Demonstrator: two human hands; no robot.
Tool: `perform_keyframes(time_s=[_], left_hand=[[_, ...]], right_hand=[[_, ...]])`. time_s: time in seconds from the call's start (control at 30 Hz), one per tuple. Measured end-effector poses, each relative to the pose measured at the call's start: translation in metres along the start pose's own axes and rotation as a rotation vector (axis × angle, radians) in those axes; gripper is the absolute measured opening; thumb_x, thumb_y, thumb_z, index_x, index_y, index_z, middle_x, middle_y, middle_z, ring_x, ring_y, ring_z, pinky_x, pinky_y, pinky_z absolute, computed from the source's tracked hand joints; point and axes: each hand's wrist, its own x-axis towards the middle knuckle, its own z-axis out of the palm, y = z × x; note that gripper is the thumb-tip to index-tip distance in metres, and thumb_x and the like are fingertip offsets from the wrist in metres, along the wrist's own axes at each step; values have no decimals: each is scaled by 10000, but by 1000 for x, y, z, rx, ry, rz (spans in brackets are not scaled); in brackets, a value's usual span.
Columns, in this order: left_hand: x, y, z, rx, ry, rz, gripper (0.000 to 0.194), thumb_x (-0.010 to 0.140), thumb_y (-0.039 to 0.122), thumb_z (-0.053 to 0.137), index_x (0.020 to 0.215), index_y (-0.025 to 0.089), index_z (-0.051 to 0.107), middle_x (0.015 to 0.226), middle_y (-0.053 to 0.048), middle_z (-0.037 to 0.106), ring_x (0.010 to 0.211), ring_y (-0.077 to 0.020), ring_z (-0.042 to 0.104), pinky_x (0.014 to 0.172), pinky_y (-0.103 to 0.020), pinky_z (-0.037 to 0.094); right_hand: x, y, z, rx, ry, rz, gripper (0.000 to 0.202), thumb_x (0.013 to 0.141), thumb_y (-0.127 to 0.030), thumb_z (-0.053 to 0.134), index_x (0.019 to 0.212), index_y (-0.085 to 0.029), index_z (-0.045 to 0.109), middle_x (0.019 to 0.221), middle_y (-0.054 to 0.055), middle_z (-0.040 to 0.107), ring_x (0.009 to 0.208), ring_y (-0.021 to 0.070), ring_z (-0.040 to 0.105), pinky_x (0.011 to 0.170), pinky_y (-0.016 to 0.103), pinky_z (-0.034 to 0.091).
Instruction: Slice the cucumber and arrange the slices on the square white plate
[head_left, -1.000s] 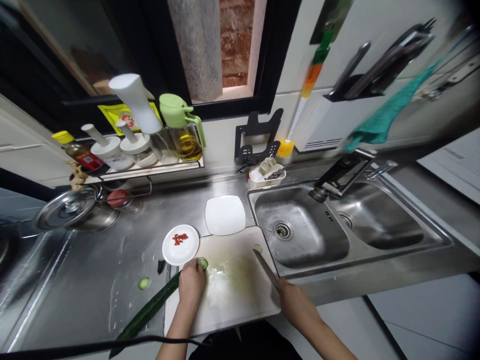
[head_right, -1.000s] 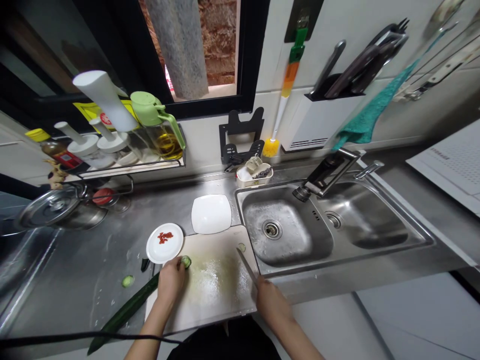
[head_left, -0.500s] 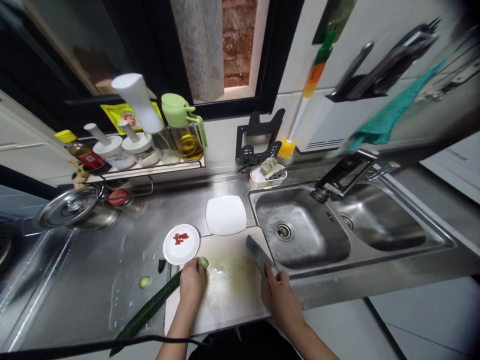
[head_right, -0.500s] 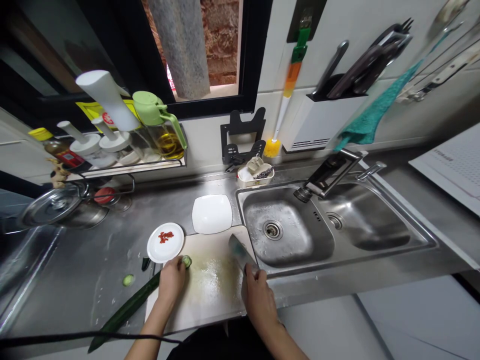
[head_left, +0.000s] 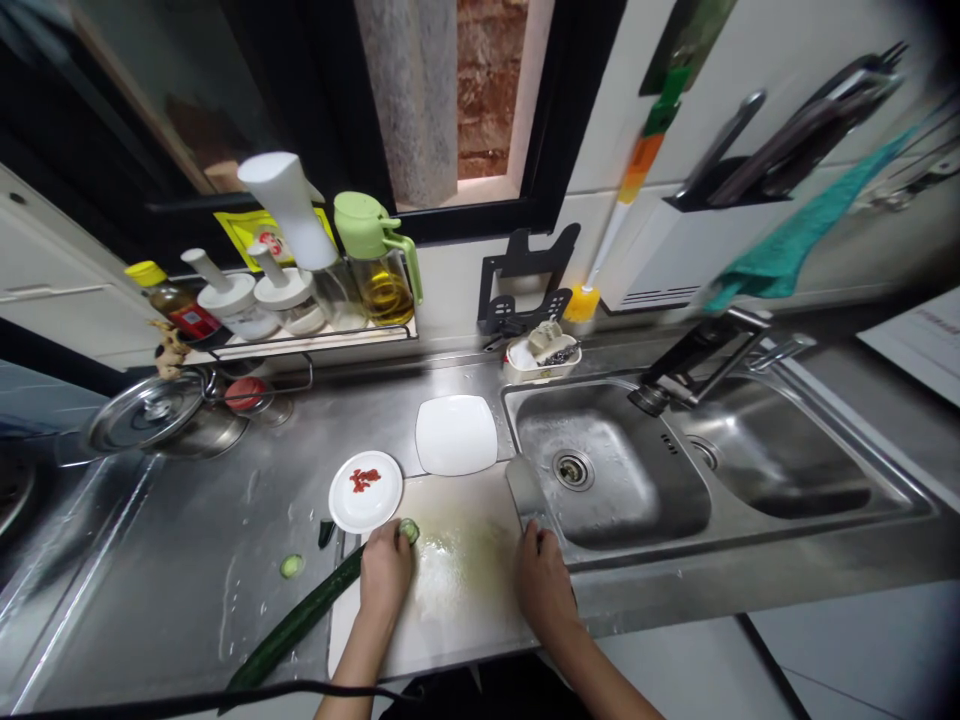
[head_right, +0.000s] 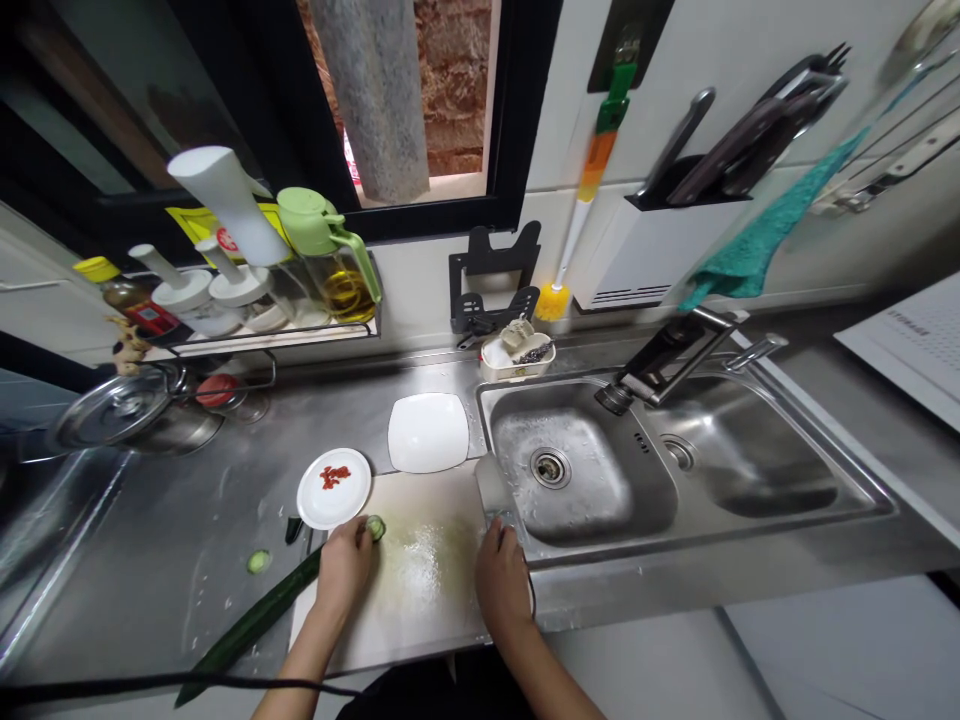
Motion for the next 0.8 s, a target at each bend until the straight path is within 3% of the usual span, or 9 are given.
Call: perform_keyframes(time_s=[0.23, 0.5, 0.57, 0.7, 0.8], left_hand=[[8, 10, -2, -56, 103, 70, 325, 842, 203, 446, 1092, 147, 646, 1073, -117, 653, 1020, -232, 593, 964, -342, 425], [53, 50, -6, -87, -1, 10, 367, 852, 259, 466, 1174, 126, 582, 1119, -142, 643, 1037, -230, 601, 924, -314, 419], [66, 63, -6, -65, -53, -55, 357, 856, 294, 474, 1156, 131, 575, 1074, -147, 657, 1001, -234, 615, 860, -308, 427], [88, 82, -4, -21, -133, -145, 333, 865, 340, 483, 1103, 119, 557, 1026, -157, 664, 966, -235, 626, 791, -298, 417], [98, 87, -3, 0, -158, -178, 367, 872, 344, 477, 1122, 83, 540, 1075, -189, 646, 1000, -245, 620, 805, -304, 410]], right_hand=[[5, -11, -1, -117, -1, -97, 560, 794, 22, 350, 1343, -18, 456, 1264, 289, 507, 927, 285, 620, 727, 388, 513], [12, -11, -11, -108, -35, -111, 473, 815, -5, 338, 1227, -73, 561, 1169, 235, 567, 973, 293, 577, 702, 376, 495], [28, -12, -23, -72, -83, -131, 381, 842, -35, 355, 1119, -100, 608, 1051, 198, 597, 1014, 291, 540, 727, 354, 463], [87, -20, -51, 85, -121, -162, 379, 870, -137, 440, 1241, -104, 510, 1119, 174, 583, 1116, 289, 463, 849, 354, 371], [135, -30, -60, 120, -111, -143, 338, 894, -153, 395, 1202, -75, 510, 1101, 171, 599, 1067, 247, 493, 894, 340, 310]])
